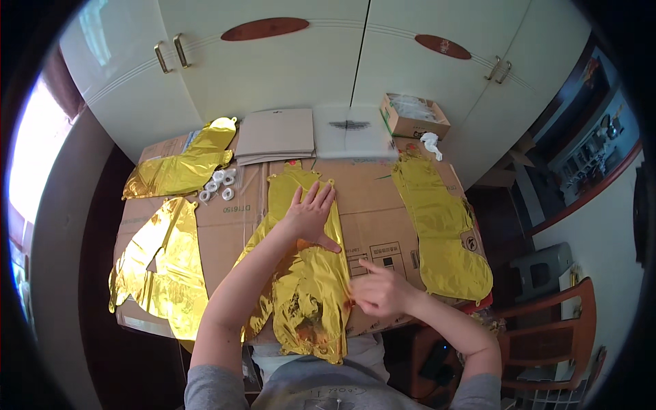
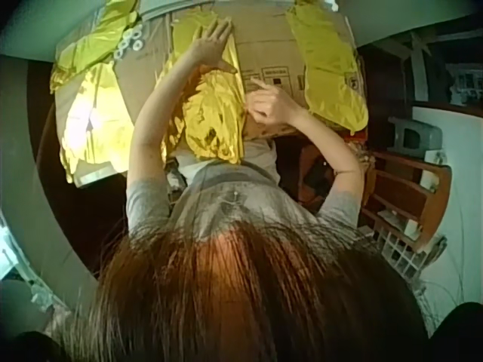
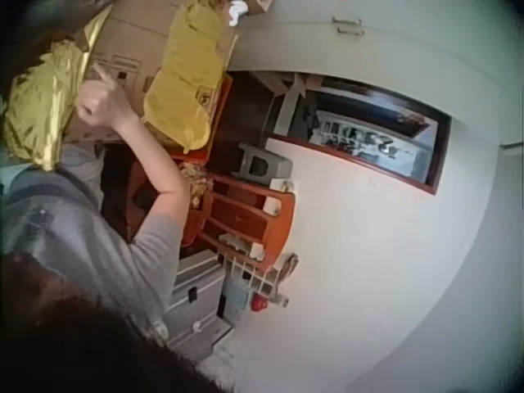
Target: Folding gold-colored metallic packaging film on a cardboard work surface.
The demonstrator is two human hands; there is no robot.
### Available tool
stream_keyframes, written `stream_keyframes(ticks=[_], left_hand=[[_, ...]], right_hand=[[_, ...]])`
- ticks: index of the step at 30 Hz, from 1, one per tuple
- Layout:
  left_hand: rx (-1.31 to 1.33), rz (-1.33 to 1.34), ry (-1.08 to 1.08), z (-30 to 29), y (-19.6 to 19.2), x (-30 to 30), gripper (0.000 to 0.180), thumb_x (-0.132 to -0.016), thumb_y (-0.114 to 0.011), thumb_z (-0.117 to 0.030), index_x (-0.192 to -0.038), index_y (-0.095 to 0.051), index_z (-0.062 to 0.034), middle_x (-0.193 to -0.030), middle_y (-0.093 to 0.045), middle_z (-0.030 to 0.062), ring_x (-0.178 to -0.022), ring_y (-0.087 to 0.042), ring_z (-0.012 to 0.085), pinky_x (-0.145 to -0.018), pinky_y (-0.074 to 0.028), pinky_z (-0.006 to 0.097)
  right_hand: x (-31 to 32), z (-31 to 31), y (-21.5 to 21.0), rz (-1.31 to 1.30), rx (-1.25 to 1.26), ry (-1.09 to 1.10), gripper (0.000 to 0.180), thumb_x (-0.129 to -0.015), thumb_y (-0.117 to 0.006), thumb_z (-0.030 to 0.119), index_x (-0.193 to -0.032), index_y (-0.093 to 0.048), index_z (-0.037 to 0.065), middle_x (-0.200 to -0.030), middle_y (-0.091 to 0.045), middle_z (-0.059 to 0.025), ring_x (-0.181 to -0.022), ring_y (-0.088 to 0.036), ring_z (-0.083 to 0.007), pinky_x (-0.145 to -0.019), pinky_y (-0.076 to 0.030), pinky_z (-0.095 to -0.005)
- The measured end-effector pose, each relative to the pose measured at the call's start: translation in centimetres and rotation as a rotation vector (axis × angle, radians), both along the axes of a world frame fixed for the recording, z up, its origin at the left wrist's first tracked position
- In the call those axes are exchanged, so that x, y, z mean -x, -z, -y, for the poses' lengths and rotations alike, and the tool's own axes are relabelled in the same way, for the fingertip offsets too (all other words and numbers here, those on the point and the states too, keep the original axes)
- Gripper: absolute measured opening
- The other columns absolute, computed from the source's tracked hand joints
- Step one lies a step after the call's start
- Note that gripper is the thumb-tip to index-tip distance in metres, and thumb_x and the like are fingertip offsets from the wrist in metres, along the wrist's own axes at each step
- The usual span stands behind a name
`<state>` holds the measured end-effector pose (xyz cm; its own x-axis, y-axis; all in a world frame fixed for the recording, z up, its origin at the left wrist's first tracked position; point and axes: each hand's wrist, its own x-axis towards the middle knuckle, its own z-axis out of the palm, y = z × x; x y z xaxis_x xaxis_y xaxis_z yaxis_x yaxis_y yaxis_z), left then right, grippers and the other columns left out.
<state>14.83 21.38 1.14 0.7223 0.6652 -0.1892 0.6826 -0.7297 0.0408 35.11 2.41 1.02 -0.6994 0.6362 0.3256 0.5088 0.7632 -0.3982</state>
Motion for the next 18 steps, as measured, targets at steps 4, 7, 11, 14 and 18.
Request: stream_keyframes(ticks=[4, 7, 11, 14, 18], left_hand=[[-0.008, -0.006, -0.006, -0.1, 0.1, 0.3, 0.151, -0.046, -0.064, -0.090, -0.154, -0.011, 0.0003, -0.161, -0.015, 0.0165, -0.149, -0.011, 0.0365, -0.118, -0.013, 0.058], [-0.004, -0.014, -0.007, -0.1, -0.1, 0.1, 0.149, -0.047, -0.069, -0.086, -0.154, -0.011, 0.0001, -0.161, -0.015, 0.0178, -0.149, -0.012, 0.0372, -0.118, -0.014, 0.057], [-0.015, 0.004, -0.002, 0.1, 0.2, 0.0, 0.149, -0.047, -0.065, -0.090, -0.154, -0.012, 0.0002, -0.161, -0.015, 0.0165, -0.149, -0.011, 0.0364, -0.118, -0.013, 0.058], [-0.013, 0.002, -0.001, 0.3, 0.2, 0.1, 0.150, -0.047, -0.061, -0.093, -0.154, -0.012, 0.0007, -0.161, -0.016, 0.0160, -0.149, -0.011, 0.0359, -0.118, -0.013, 0.058], [-0.053, 0.022, 0.008, 0.2, 0.6, 0.2, 0.146, -0.052, -0.054, -0.095, -0.153, -0.014, 0.0024, -0.160, -0.018, 0.0171, -0.149, -0.013, 0.0365, -0.117, -0.014, 0.058]], right_hand=[[1.5, -4.2, -0.8, -0.002, -0.173, 0.132, 0.022, -0.084, -0.064, 0.013, -0.102, -0.071, 0.003, -0.110, -0.070, -0.0067, -0.111, -0.063, -0.0192, -0.108, -0.042, -0.0457], [0.9, -5.1, -0.1, 0.047, -0.198, 0.072, 0.025, -0.083, -0.064, 0.014, -0.105, -0.071, 0.004, -0.114, -0.069, -0.0073, -0.111, -0.063, -0.0192, -0.108, -0.042, -0.0437], [0.3, -4.1, 0.1, 0.049, -0.159, 0.008, 0.025, -0.082, -0.063, 0.014, -0.103, -0.072, 0.003, -0.113, -0.070, -0.0078, -0.110, -0.064, -0.0196, -0.109, -0.043, -0.0420], [0.1, -3.3, -0.1, 0.041, -0.128, -0.014, 0.022, -0.082, -0.063, 0.013, -0.099, -0.073, 0.003, -0.111, -0.070, -0.0088, -0.109, -0.064, -0.0198, -0.109, -0.043, -0.0415], [0.1, -2.8, -0.3, 0.022, -0.123, -0.026, 0.023, -0.077, -0.068, 0.011, -0.097, -0.075, 0.004, -0.107, -0.072, -0.0090, -0.106, -0.067, -0.0196, -0.105, -0.046, -0.0420]])
